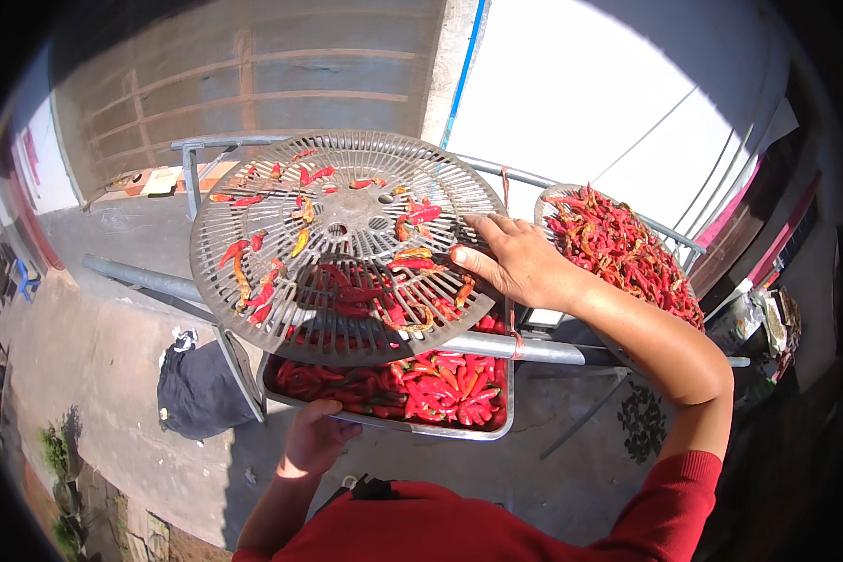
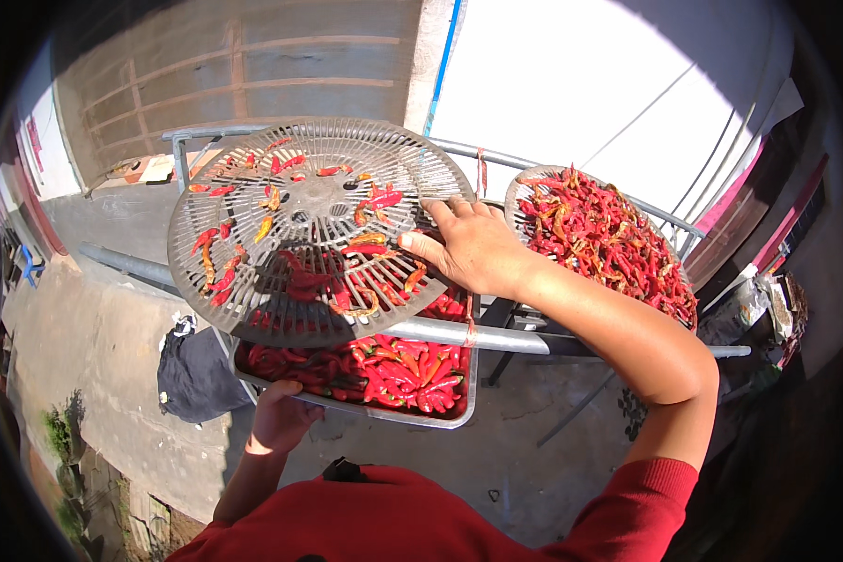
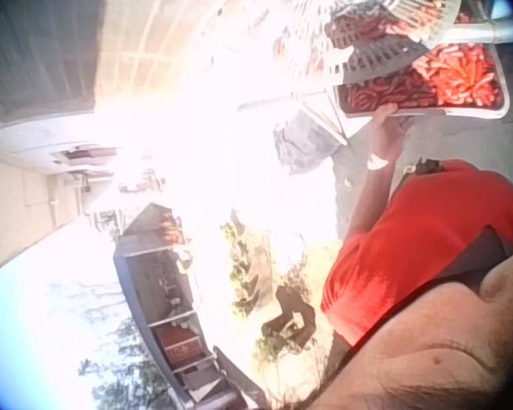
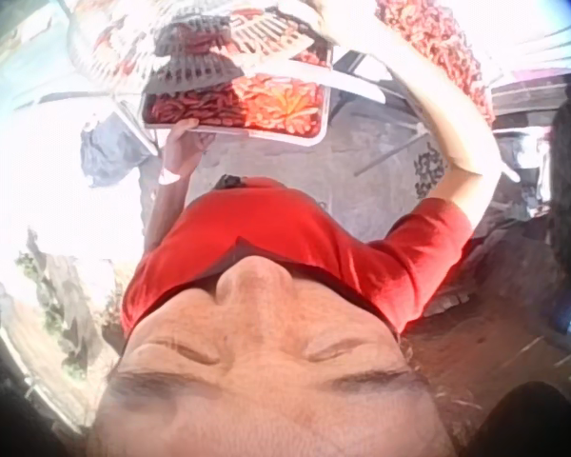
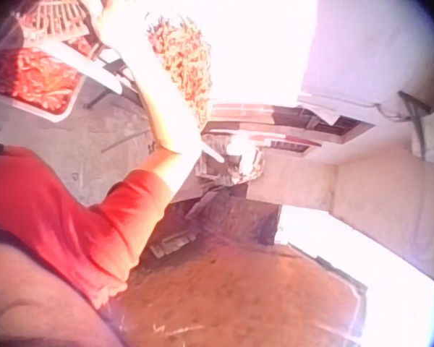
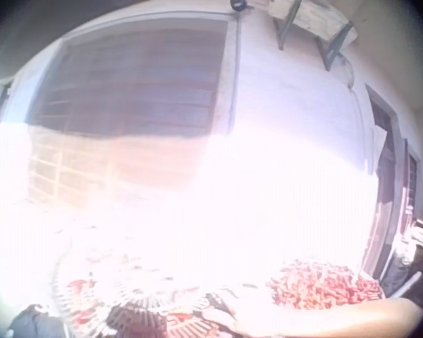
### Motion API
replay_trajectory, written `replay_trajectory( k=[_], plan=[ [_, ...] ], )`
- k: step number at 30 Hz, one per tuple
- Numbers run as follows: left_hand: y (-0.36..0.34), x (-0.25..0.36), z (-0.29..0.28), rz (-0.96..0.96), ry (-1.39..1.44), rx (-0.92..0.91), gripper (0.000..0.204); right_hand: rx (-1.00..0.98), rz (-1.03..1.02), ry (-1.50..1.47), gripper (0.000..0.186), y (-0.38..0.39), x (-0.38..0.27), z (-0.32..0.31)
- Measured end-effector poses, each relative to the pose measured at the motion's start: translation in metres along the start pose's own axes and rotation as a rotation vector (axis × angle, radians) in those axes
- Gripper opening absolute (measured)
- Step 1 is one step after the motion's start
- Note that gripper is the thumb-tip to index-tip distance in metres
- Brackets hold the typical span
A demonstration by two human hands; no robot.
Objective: The person transfers red chili peppers from a metal tray onto circular drying racks. They pick peppers by hand and place them one by one onto the rack slots, then pour remaining peppers from the tray onto the rack to fill gaps.
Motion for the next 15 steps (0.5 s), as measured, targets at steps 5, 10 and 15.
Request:
replay_trajectory(
  k=[5,10,15],
  plan=[
    [-0.002,-0.002,-0.007,-0.035,0.027,0.017,0.024,0.006,-0.133,0.034,0.053,-0.004,-0.040,0.022],
    [-0.005,0.003,0.001,-0.056,0.012,-0.030,0.024,0.096,-0.113,-0.091,0.029,-0.018,-0.038,0.021],
    [-0.009,0.000,-0.002,-0.117,0.046,-0.087,0.022,0.258,-0.248,-0.218,0.027,-0.047,-0.035,0.017]
  ],
)
Point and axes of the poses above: each hand's wrist, its own y-axis away from the middle knuckle, its own z-axis out of the palm, x = y × z, the point moved 10 cm from there along -y, towards the middle knuckle, and after that the axes turned 14 degrees about -z, right-handed, at the moved point
